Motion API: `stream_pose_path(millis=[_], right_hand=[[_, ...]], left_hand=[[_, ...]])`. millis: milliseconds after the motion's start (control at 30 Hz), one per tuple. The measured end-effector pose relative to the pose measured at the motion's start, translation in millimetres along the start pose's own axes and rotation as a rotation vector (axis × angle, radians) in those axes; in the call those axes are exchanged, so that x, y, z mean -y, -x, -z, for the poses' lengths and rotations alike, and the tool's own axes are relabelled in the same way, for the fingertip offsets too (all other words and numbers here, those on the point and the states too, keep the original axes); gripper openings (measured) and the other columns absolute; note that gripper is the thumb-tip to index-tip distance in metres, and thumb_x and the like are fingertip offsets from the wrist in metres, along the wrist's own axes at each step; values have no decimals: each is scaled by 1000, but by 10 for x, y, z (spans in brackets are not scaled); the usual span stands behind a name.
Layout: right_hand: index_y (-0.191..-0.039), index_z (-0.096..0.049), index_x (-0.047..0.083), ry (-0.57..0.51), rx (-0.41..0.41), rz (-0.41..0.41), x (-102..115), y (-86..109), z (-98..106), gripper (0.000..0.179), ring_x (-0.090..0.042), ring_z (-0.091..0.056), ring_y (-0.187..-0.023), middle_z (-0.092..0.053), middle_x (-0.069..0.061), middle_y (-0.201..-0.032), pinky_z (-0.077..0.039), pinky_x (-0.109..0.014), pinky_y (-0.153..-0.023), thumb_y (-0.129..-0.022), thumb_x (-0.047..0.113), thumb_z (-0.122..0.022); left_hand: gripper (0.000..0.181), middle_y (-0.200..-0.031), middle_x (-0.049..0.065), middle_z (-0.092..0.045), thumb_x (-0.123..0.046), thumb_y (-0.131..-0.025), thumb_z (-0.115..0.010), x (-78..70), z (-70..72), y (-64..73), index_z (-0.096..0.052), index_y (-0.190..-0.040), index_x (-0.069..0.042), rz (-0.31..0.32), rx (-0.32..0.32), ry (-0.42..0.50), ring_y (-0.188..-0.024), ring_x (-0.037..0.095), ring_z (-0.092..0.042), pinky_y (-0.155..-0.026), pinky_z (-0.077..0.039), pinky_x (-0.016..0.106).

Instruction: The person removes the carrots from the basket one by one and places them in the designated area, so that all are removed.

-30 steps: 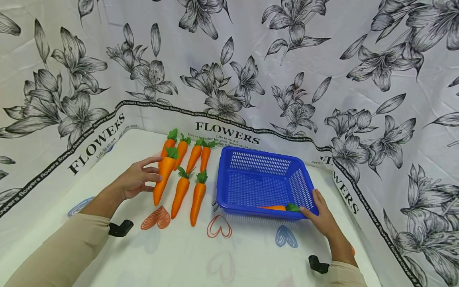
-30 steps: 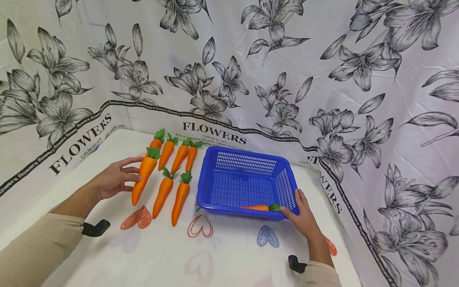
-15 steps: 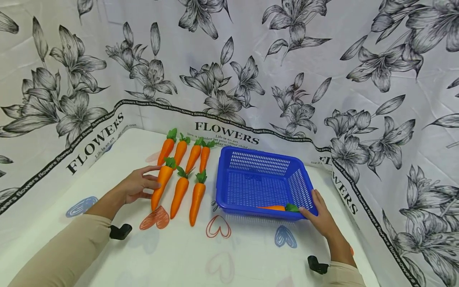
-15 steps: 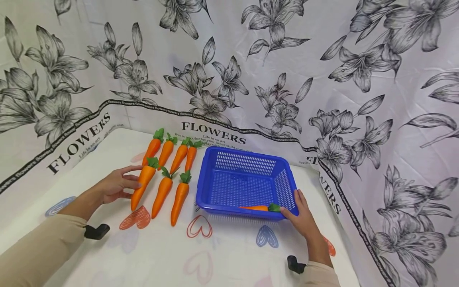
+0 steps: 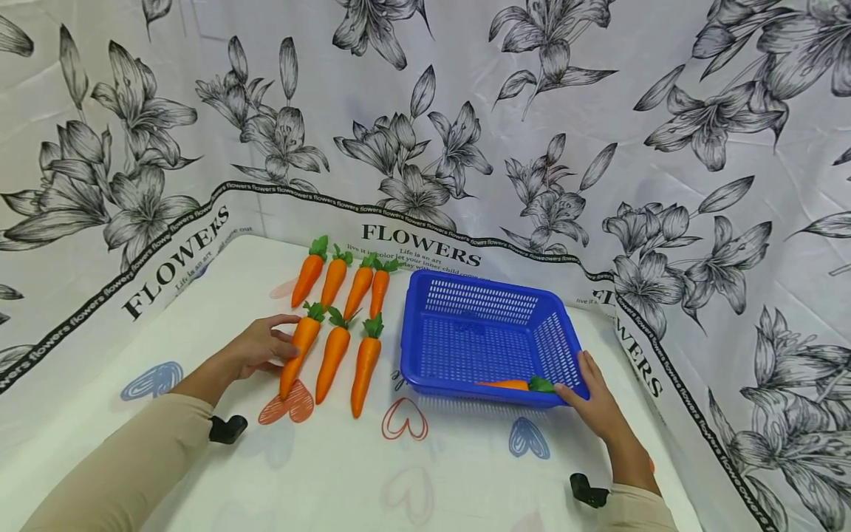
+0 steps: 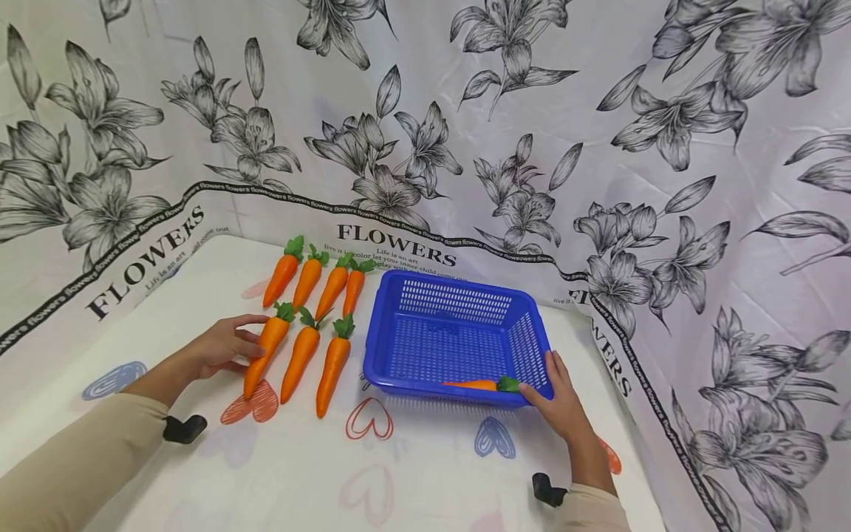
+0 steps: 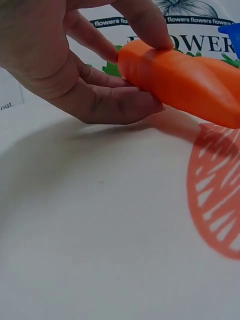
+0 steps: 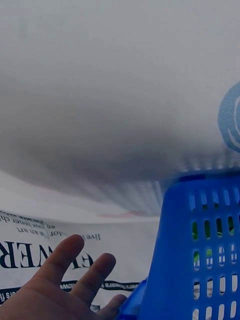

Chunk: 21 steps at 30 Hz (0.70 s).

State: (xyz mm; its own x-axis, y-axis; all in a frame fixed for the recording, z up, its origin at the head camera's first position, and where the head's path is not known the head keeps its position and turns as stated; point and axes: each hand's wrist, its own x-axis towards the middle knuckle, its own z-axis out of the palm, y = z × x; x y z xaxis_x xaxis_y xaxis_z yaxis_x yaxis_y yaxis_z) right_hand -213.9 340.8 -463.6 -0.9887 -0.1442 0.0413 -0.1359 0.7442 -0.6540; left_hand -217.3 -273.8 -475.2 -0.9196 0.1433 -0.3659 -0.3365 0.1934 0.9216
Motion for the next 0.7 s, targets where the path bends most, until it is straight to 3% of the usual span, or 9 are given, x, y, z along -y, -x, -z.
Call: stream_pose_path(millis=[700], right_hand=[[-155, -2, 9, 21, 2, -12, -7, -1, -1, 92, -47, -1, -140, 5, -18, -159, -9, -70, -104, -92, 41, -61]], left_hand=[[79, -118, 26, -45, -4, -83, -71, 11, -31, -111, -28, -150, -3, 54, -52, -177, -86, 30, -58, -69, -57, 41]])
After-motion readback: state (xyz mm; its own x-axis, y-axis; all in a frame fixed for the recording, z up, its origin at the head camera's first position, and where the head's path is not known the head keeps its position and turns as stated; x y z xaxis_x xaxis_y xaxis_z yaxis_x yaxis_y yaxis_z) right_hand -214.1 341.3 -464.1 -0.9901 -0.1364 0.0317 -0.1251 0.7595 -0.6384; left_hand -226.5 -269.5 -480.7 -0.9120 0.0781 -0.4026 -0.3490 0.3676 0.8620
